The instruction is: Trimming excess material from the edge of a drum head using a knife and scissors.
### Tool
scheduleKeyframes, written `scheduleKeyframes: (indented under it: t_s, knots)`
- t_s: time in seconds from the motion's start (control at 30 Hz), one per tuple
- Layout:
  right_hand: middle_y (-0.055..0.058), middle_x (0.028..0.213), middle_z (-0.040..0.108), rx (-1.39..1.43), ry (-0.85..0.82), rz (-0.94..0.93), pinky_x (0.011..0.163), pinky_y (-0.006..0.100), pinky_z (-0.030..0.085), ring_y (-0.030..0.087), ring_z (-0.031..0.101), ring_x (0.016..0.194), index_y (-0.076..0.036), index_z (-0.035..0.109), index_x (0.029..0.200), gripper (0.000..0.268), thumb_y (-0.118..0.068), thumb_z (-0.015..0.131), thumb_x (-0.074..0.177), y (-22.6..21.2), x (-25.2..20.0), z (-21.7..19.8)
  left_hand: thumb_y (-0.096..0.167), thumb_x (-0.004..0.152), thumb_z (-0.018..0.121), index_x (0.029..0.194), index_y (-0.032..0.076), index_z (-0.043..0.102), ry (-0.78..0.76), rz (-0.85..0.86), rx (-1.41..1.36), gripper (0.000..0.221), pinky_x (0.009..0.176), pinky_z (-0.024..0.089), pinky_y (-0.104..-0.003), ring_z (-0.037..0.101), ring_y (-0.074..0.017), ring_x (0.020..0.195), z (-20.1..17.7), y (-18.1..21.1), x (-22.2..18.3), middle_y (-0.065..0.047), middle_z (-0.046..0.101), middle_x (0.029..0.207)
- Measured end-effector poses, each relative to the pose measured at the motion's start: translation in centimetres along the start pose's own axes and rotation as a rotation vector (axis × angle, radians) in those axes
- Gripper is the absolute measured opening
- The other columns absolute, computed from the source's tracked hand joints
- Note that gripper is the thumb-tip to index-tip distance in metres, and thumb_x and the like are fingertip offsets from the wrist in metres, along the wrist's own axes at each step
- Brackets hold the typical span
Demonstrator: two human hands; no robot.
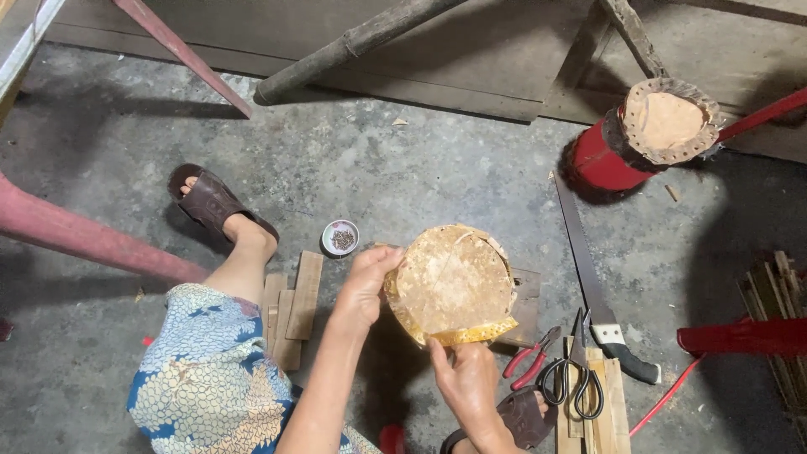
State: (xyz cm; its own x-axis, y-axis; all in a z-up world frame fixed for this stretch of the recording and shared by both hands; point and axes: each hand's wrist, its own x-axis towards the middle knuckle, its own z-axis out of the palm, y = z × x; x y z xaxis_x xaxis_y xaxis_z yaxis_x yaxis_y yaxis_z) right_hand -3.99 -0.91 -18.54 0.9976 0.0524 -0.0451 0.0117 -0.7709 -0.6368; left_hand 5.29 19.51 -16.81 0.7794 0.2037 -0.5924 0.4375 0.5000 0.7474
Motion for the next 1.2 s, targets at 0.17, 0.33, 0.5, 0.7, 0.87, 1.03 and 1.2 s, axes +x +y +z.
scheduleKeyframes:
  t_s: [0.17,0.33,0.5,0.7,0.87,1.03,1.2]
  knots:
    - [-0.004,0.039,0.030,-0.002,-0.002,0.006,0.039,0.035,0.025,0.011,0.028,0.038,-0.017,0.034,0.043,0.066,-0.044,0.073,0.089,0.5,-0.1,0.3,0.018,0.089,0.077,0.084,0.008,0.069,0.036,-0.045,0.022,0.013,0.062,0.040,-0.027,0.053,-0.0138,0.065,0.3,2.8,-2.6,-0.001,0.067,0.076]
    - [0.000,0.043,0.036,0.032,0.068,-0.004,0.044,0.038,0.027,0.014,0.032,0.044,-0.012,0.039,0.045,0.066,-0.047,0.078,0.086,0.6,-0.6,0.9,0.018,0.095,0.074,0.072,0.010,0.067,0.058,0.354,0.347,0.025,0.058,0.037,-0.023,0.041,-0.0070,0.056,1.4,4.3,-3.9,0.005,0.052,0.062]
    - [-0.001,0.042,0.037,0.034,0.084,-0.007,0.042,0.037,0.027,0.013,0.032,0.042,-0.014,0.038,0.045,0.065,-0.045,0.077,0.086,0.5,-0.6,1.0,0.030,0.099,0.069,0.063,0.018,0.043,0.178,0.560,0.709,0.046,0.058,0.025,-0.026,0.031,-0.0061,0.060,2.0,4.0,-4.5,0.008,0.034,0.059]
    - [0.003,0.043,0.044,-0.011,0.098,0.001,0.044,0.041,0.031,0.017,0.041,0.042,-0.010,0.045,0.046,0.061,-0.044,0.076,0.086,-0.3,-0.7,0.7,0.022,0.103,0.063,0.068,0.015,0.049,0.098,0.580,0.501,0.038,0.060,0.026,-0.025,0.033,-0.0054,0.064,1.9,3.3,-5.0,0.009,0.038,0.064]
    - [0.001,0.043,0.041,-0.016,0.109,0.018,0.043,0.037,0.030,0.014,0.037,0.042,-0.013,0.040,0.047,0.062,-0.046,0.073,0.088,0.1,-0.8,1.5,0.015,0.098,0.064,0.080,0.010,0.069,0.097,0.587,0.488,0.019,0.065,0.041,-0.022,0.052,-0.0051,0.070,2.4,3.8,-5.8,0.006,0.061,0.072]
    - [-0.001,0.043,0.043,0.005,0.108,0.032,0.043,0.034,0.032,0.012,0.037,0.043,-0.015,0.043,0.047,0.059,-0.042,0.075,0.088,0.2,-0.9,1.6,0.016,0.098,0.065,0.074,0.011,0.064,0.076,0.562,0.460,0.025,0.065,0.041,-0.023,0.050,-0.0056,0.070,2.7,3.0,-5.4,0.005,0.059,0.070]
    - [-0.002,0.041,0.042,0.025,0.136,-0.002,0.041,0.033,0.030,0.011,0.036,0.041,-0.015,0.043,0.046,0.058,-0.040,0.075,0.088,-0.6,-0.8,1.0,0.027,0.096,0.061,0.099,0.013,0.081,0.287,0.659,0.616,0.025,0.076,0.048,-0.029,0.067,-0.0138,0.086,2.2,1.2,-3.7,-0.002,0.077,0.091]
